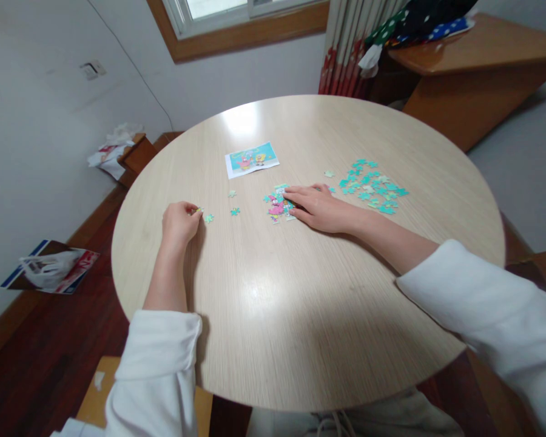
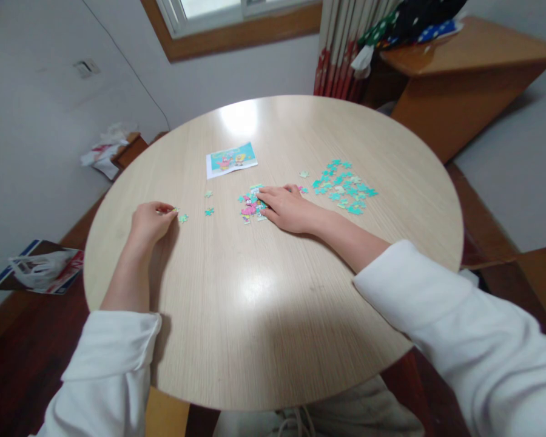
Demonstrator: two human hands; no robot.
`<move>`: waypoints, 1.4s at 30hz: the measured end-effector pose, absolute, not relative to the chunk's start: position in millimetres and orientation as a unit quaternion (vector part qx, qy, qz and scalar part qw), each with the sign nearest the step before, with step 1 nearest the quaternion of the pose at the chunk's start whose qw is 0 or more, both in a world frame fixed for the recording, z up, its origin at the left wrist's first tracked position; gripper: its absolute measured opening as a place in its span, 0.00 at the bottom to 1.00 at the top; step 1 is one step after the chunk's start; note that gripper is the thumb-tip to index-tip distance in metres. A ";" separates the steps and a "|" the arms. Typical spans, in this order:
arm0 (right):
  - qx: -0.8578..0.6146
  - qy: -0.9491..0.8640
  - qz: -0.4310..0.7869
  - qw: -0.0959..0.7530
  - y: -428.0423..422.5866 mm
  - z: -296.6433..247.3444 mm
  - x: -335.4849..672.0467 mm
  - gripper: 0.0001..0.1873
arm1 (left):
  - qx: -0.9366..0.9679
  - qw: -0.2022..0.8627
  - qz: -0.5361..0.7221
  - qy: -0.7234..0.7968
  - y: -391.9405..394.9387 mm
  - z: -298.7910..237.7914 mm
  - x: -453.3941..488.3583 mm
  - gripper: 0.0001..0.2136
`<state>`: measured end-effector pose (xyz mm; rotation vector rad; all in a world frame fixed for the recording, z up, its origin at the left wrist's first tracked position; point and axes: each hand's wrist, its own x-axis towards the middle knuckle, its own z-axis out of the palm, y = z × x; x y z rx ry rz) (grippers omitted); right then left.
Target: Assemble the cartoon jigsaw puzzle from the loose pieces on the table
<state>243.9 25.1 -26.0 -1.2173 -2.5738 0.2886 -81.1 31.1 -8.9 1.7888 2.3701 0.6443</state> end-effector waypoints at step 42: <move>-0.417 -0.891 0.097 0.149 26.7 -28.7 244.2 0.25 | 0.564 0.128 0.313 0.753 28.5 -4.9 -73.4 0.09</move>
